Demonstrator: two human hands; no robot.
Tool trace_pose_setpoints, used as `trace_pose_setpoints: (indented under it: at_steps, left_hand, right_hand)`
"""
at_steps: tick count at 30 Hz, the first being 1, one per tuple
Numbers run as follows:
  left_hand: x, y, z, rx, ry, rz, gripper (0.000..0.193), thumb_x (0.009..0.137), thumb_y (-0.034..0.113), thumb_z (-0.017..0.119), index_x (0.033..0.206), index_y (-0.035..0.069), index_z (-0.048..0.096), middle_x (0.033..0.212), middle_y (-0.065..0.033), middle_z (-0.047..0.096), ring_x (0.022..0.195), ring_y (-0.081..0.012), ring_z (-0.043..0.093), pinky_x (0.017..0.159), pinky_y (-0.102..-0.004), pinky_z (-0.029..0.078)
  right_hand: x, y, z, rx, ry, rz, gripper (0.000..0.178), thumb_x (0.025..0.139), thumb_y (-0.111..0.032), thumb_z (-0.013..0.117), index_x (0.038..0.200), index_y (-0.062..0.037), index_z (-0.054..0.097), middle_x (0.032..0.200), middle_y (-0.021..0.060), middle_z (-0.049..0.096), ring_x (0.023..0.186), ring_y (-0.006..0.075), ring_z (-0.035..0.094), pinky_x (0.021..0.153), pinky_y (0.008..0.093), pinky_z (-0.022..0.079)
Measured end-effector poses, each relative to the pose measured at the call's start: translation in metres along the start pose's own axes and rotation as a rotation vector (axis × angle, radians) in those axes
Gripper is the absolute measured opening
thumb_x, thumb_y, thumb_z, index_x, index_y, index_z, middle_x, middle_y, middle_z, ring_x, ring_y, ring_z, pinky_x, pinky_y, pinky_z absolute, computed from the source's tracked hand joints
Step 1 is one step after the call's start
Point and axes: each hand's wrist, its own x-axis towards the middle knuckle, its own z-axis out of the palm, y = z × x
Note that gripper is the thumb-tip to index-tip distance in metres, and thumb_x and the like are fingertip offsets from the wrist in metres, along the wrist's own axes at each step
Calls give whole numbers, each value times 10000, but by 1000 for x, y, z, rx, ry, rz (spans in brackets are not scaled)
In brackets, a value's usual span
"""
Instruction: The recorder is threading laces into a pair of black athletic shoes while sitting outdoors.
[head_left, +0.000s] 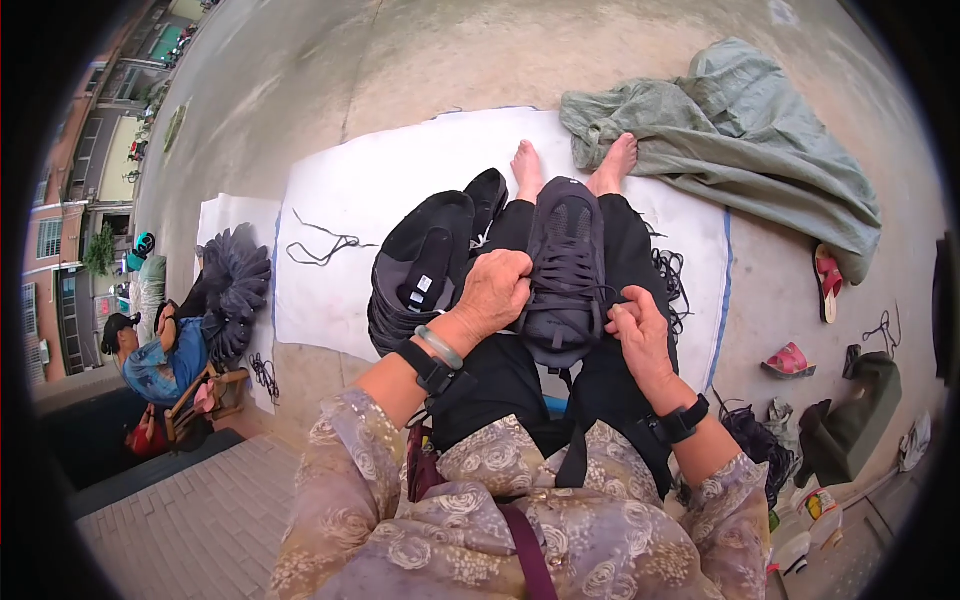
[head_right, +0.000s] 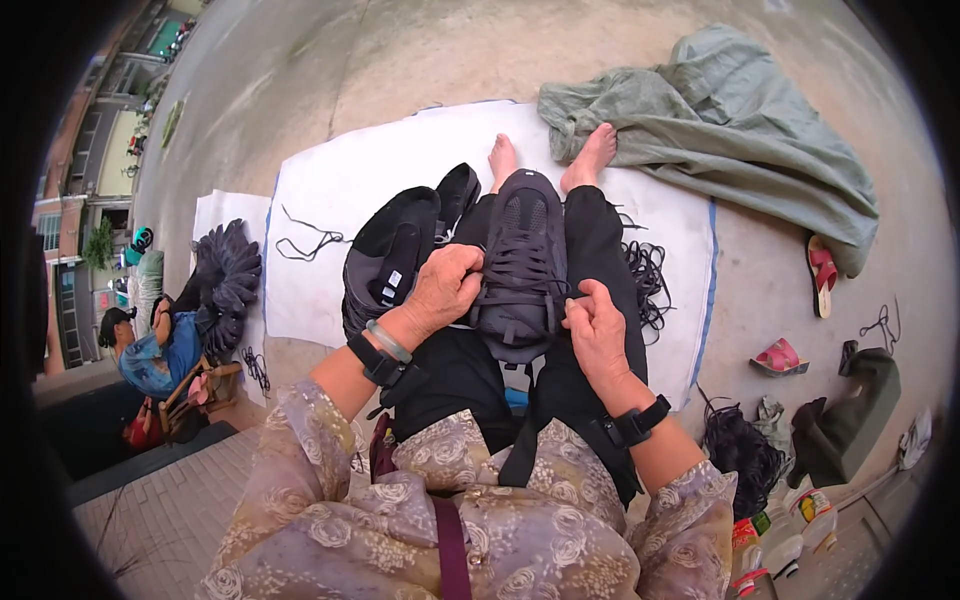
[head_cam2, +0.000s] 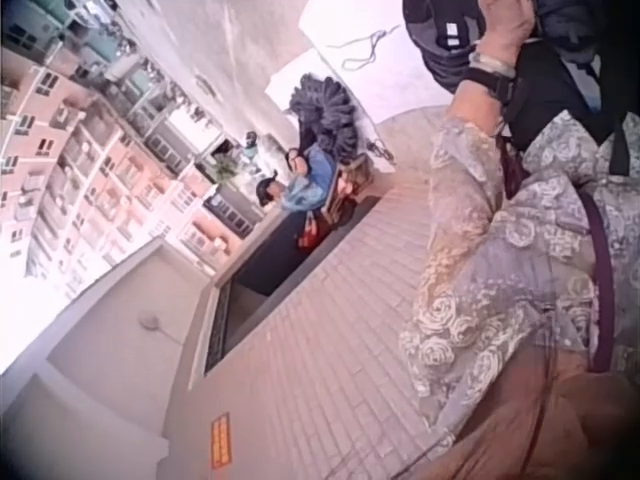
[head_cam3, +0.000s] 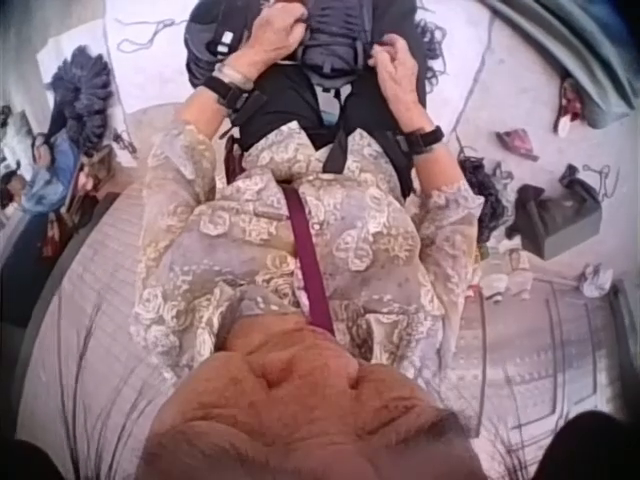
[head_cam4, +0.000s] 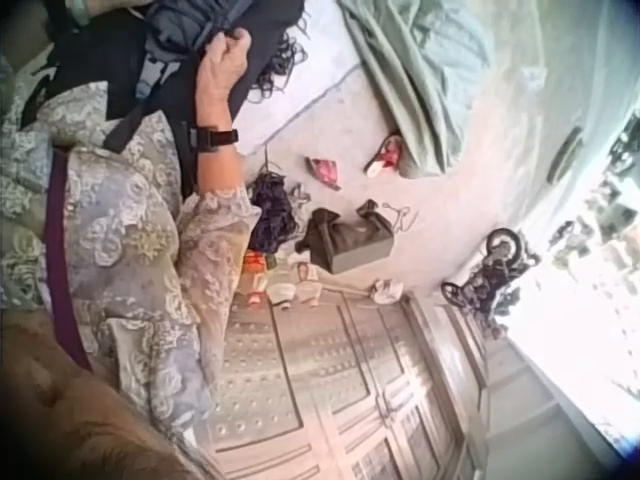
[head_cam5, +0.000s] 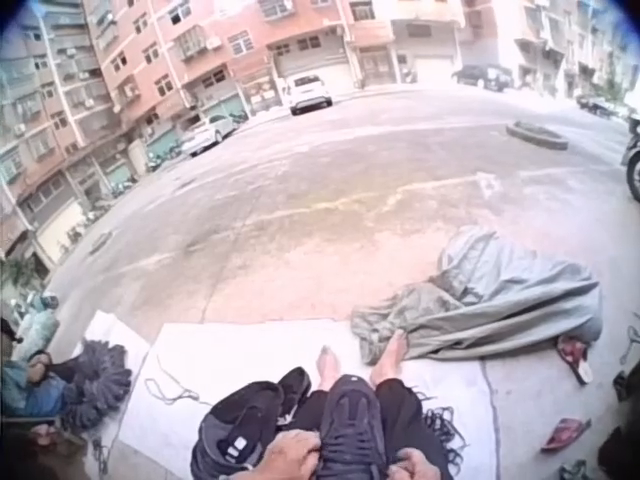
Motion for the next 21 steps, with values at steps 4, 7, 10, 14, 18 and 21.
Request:
trace_pose_setpoints:
  at_steps: [4, 7, 10, 14, 18, 21]
  left_hand:
    - [1, 9, -7, -115, 90, -64, 179, 703, -3, 542, 874, 35, 509, 790, -110, 571, 789, -310, 566, 729, -384, 442]
    - [1, 16, -16, -108, 132, -23, 205, 705, 0, 532, 906, 39, 519, 743, -114, 553, 740, -311, 555, 708, -396, 438]
    - [-1, 17, -26, -4, 189, 1, 239, 711, 5, 528, 947, 40, 544, 710, -120, 552, 701, -310, 553, 678, -398, 443]
    - [-5, 10, -34, 9, 318, -50, 261, 725, -42, 511, 966, 20, 591, 782, -135, 605, 700, -275, 607, 642, -323, 479]
    - [-14, 13, -19, -170, 231, -286, 174, 782, -23, 497, 921, 3, 599, 646, -135, 585, 557, -237, 594, 542, -291, 459]
    - [-13, 13, -7, -136, 200, -285, 140, 797, 19, 507, 901, 9, 599, 620, -159, 566, 569, -272, 584, 548, -340, 459]
  right_hand:
    - [-10, -4, -7, -111, -117, -34, 231, 827, -118, 584, 991, 38, 543, 701, 79, 601, 602, 134, 579, 584, 266, 466]
    - [-15, -12, -16, -391, -297, -75, 275, 767, -227, 643, 879, 18, 583, 705, 135, 615, 593, 236, 609, 573, 313, 475]
    - [-15, -20, -19, -692, -419, -202, 222, 765, -223, 639, 809, -12, 584, 702, 147, 605, 620, 289, 605, 555, 353, 466]
    - [-17, -30, -22, -697, -306, -567, 159, 775, -186, 632, 769, -39, 571, 672, 135, 583, 631, 315, 586, 535, 388, 445]
    - [-19, -35, -57, -672, -189, -575, 92, 783, -106, 624, 753, -52, 556, 637, 109, 553, 607, 304, 577, 521, 385, 435]
    - [-20, -30, -84, -673, -169, -557, 83, 784, -98, 621, 762, -51, 557, 630, 108, 554, 596, 301, 578, 519, 383, 436]
